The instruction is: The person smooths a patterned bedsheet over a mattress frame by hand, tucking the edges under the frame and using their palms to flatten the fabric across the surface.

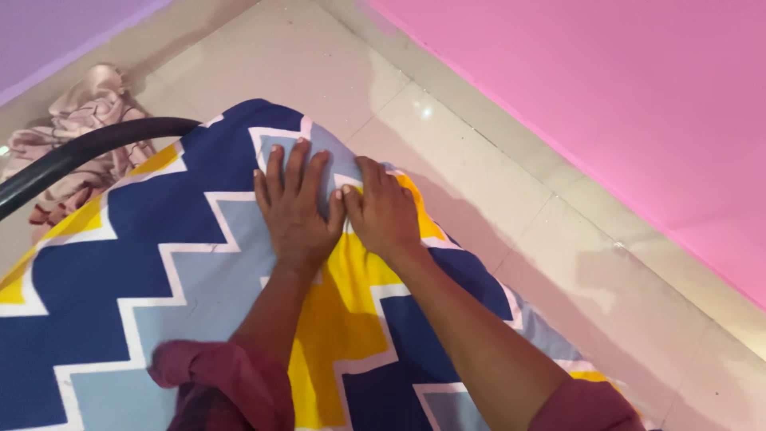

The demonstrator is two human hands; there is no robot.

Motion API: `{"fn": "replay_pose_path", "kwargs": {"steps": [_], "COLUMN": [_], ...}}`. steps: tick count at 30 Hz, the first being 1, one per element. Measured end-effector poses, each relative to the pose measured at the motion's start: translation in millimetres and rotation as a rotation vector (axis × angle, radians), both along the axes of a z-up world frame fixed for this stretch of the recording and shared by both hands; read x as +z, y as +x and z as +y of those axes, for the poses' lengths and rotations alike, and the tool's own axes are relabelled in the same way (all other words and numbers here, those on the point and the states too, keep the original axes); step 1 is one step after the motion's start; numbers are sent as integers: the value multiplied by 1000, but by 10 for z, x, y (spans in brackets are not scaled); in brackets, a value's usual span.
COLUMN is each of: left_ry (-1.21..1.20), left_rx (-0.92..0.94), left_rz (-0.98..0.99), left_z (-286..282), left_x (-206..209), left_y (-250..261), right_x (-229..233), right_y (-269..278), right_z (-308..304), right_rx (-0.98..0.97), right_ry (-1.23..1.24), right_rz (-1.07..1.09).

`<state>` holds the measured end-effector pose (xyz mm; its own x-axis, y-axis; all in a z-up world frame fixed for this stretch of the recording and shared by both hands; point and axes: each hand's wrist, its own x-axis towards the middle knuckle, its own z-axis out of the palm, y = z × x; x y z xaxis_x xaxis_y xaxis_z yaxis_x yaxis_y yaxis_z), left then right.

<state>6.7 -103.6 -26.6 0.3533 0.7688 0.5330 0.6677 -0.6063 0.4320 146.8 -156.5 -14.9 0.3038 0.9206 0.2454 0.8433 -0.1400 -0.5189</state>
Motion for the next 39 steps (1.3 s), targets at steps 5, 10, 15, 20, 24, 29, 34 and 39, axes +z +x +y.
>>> {"fn": "replay_pose_path", "kwargs": {"steps": [5, 10, 15, 20, 24, 29, 34, 39], "left_ry": [28, 38, 50, 44, 32, 51, 52, 53], "left_rx": [-4, -5, 12, 25, 17, 17, 13, -5], "left_rz": [77, 61, 49, 65, 49, 28, 6, -14], "left_z": [42, 58, 45, 20, 21, 16, 34, 44], "left_x": [-31, 6, -38, -21, -23, -43, -47, -39], "left_y": [0, -6, 21, 38, 20, 3, 3, -12], "right_x": [1, 54, 69, 114, 244, 285, 195, 11], "right_y": [-29, 67, 319, 305, 158, 288, 490, 539], "right_z": [29, 28, -37, -66, -132, -6, 106, 139], "right_rx": [-26, 17, -187, -216, -204, -127, 44, 31], "right_ry": [-52, 51, 20, -278, -308, -488, -786, -757], "right_rz": [25, -127, 5, 292, 165, 417, 944, 1041]}}
